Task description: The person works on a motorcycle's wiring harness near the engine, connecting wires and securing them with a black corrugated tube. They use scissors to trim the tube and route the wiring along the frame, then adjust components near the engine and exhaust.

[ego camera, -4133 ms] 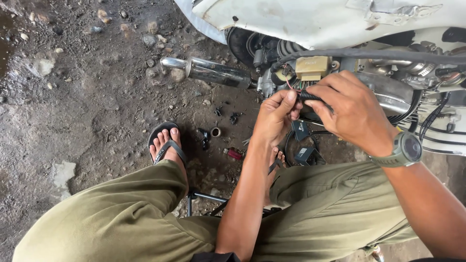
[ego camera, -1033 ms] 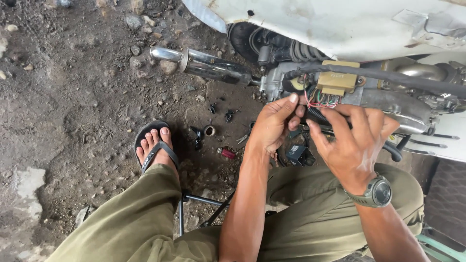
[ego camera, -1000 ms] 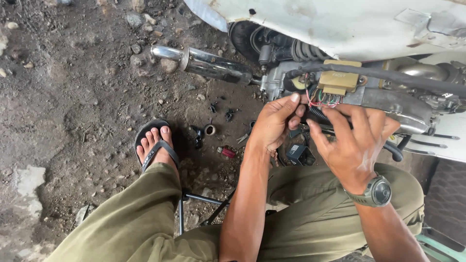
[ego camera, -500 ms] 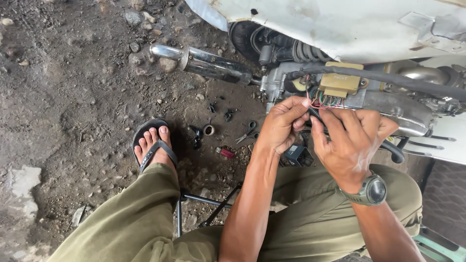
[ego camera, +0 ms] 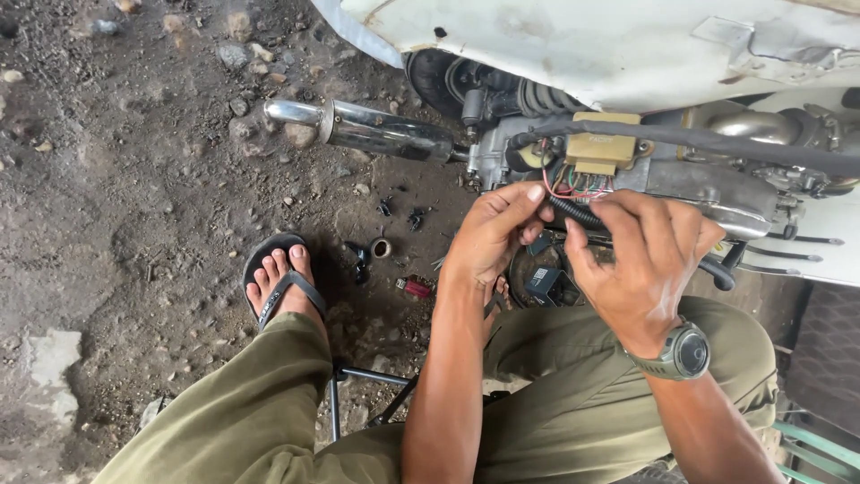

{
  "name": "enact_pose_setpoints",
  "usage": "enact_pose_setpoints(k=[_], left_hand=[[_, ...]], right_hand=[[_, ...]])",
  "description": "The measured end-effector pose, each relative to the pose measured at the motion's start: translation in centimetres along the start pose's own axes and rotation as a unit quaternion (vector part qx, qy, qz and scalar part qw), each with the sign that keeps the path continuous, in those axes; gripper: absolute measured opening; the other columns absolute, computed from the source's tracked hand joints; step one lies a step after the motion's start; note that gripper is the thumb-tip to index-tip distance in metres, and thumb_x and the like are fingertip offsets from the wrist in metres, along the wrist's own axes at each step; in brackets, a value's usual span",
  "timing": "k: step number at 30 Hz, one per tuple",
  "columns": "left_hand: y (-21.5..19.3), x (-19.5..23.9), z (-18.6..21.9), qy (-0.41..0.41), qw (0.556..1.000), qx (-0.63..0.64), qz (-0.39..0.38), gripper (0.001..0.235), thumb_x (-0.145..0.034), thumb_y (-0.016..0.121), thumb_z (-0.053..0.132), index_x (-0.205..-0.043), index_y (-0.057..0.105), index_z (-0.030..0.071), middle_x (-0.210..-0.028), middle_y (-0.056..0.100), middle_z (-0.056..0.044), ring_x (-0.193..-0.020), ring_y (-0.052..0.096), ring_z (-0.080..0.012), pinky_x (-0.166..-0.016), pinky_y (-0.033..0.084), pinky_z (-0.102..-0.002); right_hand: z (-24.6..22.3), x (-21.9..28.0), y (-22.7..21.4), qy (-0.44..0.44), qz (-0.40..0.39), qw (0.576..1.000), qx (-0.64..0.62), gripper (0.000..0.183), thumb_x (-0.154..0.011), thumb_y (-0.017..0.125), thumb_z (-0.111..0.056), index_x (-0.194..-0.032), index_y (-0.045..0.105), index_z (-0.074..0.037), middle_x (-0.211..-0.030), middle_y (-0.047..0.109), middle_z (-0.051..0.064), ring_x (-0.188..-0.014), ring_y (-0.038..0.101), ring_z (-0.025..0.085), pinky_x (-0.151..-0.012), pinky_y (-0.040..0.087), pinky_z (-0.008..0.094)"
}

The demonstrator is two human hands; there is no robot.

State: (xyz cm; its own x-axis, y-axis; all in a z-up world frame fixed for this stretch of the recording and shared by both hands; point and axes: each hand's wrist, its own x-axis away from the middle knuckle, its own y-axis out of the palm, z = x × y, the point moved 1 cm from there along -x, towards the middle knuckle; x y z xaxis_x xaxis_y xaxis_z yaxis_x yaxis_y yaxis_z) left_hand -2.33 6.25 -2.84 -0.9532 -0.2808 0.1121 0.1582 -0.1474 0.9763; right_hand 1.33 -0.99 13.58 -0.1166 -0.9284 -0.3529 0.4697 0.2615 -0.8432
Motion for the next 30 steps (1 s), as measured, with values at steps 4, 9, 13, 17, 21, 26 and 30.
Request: enact_pose_setpoints(k=[4, 9, 13, 17, 21, 26, 30], left_hand=[[0.4, -0.2, -0.1, -0.014, 0.999, 0.002, 0.042, 0.027, -0.097, 0.073, 0.026, -0.111, 0.074, 0.004, -0.082, 0.067, -0.004, -0.059, 0.051, -0.0054, -0.056, 0.041, -0.016], [0.5, -0.7, -0.4, -0.009, 0.998, 0.008, 0.063, 0.016, -0.094, 0.075, 0.021, -0.099, 0.073, 0.006, -0.075, 0.060, -0.002, -0.057, 0.047, -0.0048, -0.055, 0.039, -0.015], [0.4, -0.9, -0.5, -0.016, 0.998, 0.017, 0.058, 0.016, -0.094, 0.076, 0.019, -0.100, 0.073, 0.005, -0.076, 0.061, -0.004, -0.058, 0.048, -0.0062, -0.055, 0.039, -0.016], [1.1, -0.8, 0.5, -0.020, 0.995, 0.015, 0.092, 0.017, -0.092, 0.077, 0.019, -0.099, 0.073, 0.004, -0.075, 0.060, -0.004, -0.059, 0.047, -0.0059, -0.055, 0.038, -0.016], [1.6, -0.6, 1.3, -0.027, 0.996, -0.008, 0.088, 0.017, -0.095, 0.073, 0.022, -0.099, 0.071, 0.005, -0.067, 0.055, 0.000, -0.057, 0.044, -0.0057, -0.057, 0.032, -0.016], [0.7, -1.2, 0.5, -0.021, 0.998, 0.008, 0.055, 0.013, -0.094, 0.073, 0.020, -0.093, 0.070, 0.008, -0.065, 0.052, 0.001, -0.056, 0.041, -0.0057, -0.055, 0.030, -0.018], [0.5, -1.6, -0.3, -0.005, 0.998, 0.038, 0.044, 0.011, -0.095, 0.072, 0.016, -0.092, 0.069, 0.007, -0.064, 0.051, 0.001, -0.056, 0.040, -0.0054, -0.054, 0.028, -0.018]], right_hand=[[0.3, 0.9, -0.3, 0.014, -0.019, 1.000, -0.002, 0.013, -0.102, 0.078, -0.021, -0.102, 0.075, -0.008, -0.108, 0.073, 0.006, -0.097, 0.056, 0.029, -0.091, 0.032, 0.042], [0.9, 1.9, 0.1, 0.034, -0.015, 0.999, 0.001, 0.023, -0.098, 0.085, -0.026, -0.107, 0.080, -0.005, -0.106, 0.059, 0.018, -0.088, 0.053, 0.031, -0.086, 0.039, 0.048], [1.4, 2.4, 0.1, 0.059, -0.015, 0.998, -0.015, 0.028, -0.096, 0.085, -0.028, -0.111, 0.081, -0.005, -0.103, 0.051, 0.019, -0.091, 0.054, 0.034, -0.089, 0.040, 0.051], [1.5, 2.3, 0.1, 0.106, -0.010, 0.992, -0.061, 0.046, -0.091, 0.087, -0.033, -0.107, 0.065, 0.004, -0.105, 0.050, 0.022, -0.099, 0.053, 0.038, -0.092, 0.041, 0.051], [1.2, 2.0, 0.5, 0.060, -0.026, 0.998, -0.019, 0.028, -0.095, 0.085, -0.037, -0.107, 0.082, -0.012, -0.099, 0.054, 0.015, -0.089, 0.054, 0.032, -0.089, 0.035, 0.048], [0.5, 1.5, 1.0, 0.065, -0.044, 0.997, -0.023, 0.020, -0.102, 0.077, -0.028, -0.110, 0.082, -0.010, -0.104, 0.056, 0.015, -0.089, 0.049, 0.031, -0.091, 0.032, 0.048], [0.5, 1.4, 1.3, 0.095, -0.069, 0.992, -0.038, 0.019, -0.100, 0.077, -0.029, -0.103, 0.078, -0.010, -0.104, 0.055, 0.015, -0.093, 0.051, 0.034, -0.092, 0.029, 0.049]])
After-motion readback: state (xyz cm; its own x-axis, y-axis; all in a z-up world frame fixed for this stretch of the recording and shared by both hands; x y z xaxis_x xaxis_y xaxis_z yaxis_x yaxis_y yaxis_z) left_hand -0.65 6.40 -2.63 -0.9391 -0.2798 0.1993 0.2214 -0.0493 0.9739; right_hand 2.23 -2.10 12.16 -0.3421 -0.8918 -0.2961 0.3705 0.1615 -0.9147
